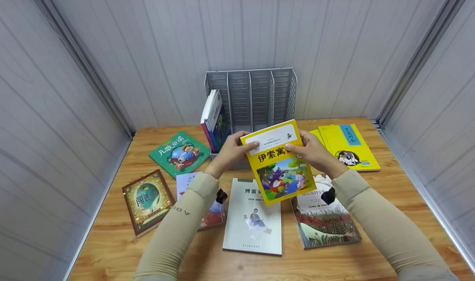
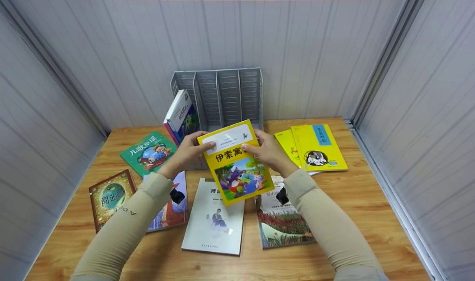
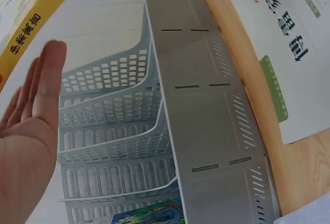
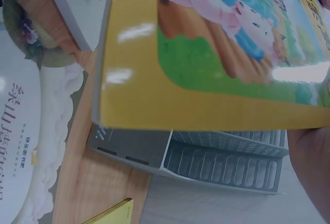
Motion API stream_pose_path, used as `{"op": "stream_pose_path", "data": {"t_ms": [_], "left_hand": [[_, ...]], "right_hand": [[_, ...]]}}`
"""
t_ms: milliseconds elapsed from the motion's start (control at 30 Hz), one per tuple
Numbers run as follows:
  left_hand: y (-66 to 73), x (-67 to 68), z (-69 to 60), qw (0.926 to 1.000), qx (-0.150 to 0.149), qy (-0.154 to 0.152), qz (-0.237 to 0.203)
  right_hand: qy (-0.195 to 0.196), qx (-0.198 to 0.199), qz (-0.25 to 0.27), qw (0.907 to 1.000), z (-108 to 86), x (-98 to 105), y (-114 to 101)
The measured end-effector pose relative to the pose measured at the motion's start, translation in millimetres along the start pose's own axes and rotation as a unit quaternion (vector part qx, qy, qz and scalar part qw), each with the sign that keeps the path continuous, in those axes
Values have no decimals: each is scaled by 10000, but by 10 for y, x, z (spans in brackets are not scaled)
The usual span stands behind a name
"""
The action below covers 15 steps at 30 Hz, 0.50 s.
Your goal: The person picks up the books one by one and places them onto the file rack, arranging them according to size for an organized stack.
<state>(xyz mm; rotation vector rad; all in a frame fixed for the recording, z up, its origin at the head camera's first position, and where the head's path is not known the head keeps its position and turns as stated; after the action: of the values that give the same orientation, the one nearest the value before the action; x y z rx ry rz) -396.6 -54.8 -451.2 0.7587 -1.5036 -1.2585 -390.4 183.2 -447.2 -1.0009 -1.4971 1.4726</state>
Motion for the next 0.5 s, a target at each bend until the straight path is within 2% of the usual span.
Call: {"op": "stream_pose_path", "data": {"t_ms": [267,500], "left_hand": [[121,74,-40,9990,-417,-87,-163],[303,191,-94,9970,-767,31,15]], "right_hand": [[-43,82,-80,9999,35,-97,-65],[-14,646,-184,9977,82,-147,-210]]}}
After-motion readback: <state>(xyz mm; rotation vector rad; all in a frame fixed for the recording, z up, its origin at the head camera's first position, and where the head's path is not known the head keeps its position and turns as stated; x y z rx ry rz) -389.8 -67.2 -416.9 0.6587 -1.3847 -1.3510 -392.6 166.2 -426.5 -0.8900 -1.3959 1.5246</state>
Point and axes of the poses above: each hand's wrist, its own z-axis towards the middle knuckle, its own x-axis out of the back of the hand, y = z × x, the point moved 7 cm from there along z, towards the middle knuckle, and after that the axes turned 9 degrees about z, right-handed, at the moved point
